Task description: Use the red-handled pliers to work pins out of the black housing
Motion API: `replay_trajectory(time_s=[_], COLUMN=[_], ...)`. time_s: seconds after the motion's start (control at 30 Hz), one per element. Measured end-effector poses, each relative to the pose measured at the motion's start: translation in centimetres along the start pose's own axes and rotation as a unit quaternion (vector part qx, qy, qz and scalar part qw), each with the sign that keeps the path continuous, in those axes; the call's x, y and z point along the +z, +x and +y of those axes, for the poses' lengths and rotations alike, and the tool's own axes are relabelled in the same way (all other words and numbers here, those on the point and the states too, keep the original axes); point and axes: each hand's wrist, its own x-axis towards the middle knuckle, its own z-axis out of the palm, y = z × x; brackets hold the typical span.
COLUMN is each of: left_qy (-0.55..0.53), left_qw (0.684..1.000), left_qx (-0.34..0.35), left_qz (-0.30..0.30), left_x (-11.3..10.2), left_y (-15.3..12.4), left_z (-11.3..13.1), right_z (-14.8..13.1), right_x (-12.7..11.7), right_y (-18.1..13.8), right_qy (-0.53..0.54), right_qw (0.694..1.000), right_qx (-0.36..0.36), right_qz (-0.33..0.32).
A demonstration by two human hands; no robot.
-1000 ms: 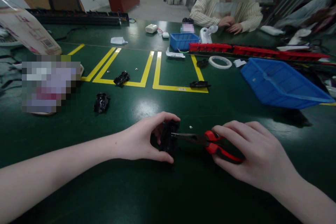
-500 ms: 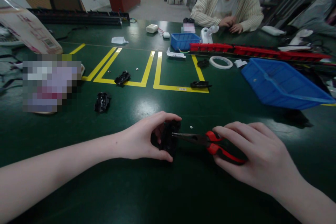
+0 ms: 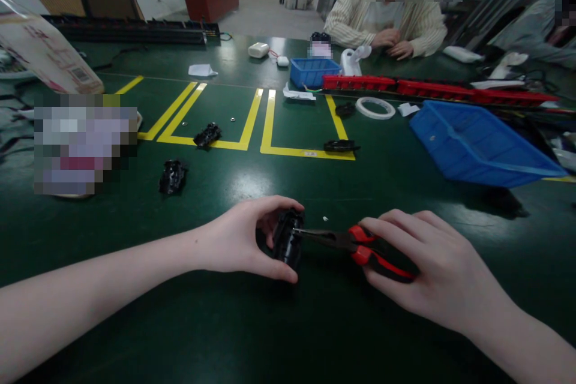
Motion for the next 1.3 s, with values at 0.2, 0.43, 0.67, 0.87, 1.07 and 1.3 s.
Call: replay_trajectory(time_s=[0.2, 0.43, 0.67, 0.87, 1.07, 1.3], left_qy=[0.03, 0.04, 0.004, -0.002, -0.011, -0.055], left_qw=[0.999, 0.999, 1.0, 0.999, 0.999, 0.997], left_qx=[0.023, 0.03, 0.008, 0.002, 0.014, 0.015], left_qz=[-0.002, -0.011, -0.02, -0.035, -0.045, -0.06], left_x=[-0.1, -0.2, -0.3, -0.3, -0.6, -0.7], left_y=[-0.1, 0.0, 0.0, 0.0, 0.0, -0.1], left_z=[-0.1, -0.2, 0.2, 0.3, 0.2, -0.1], right_z=[0.3, 0.2, 0.0, -0.4, -0.2, 0.0], right_x=[0.2, 0.9, 0.7, 0.9, 1.2, 1.0], right_y=[-0.3, -0.1, -0.1, 0.1, 0.2, 0.2], right_qy=[0.005, 0.1, 0.097, 0.117, 0.143, 0.094], right_qw=[1.0, 0.991, 0.992, 0.989, 0.986, 0.992], right_qx=[0.005, 0.066, 0.064, 0.067, 0.073, 0.065], right_qz=[-0.003, -0.059, -0.041, -0.053, -0.035, 0.058])
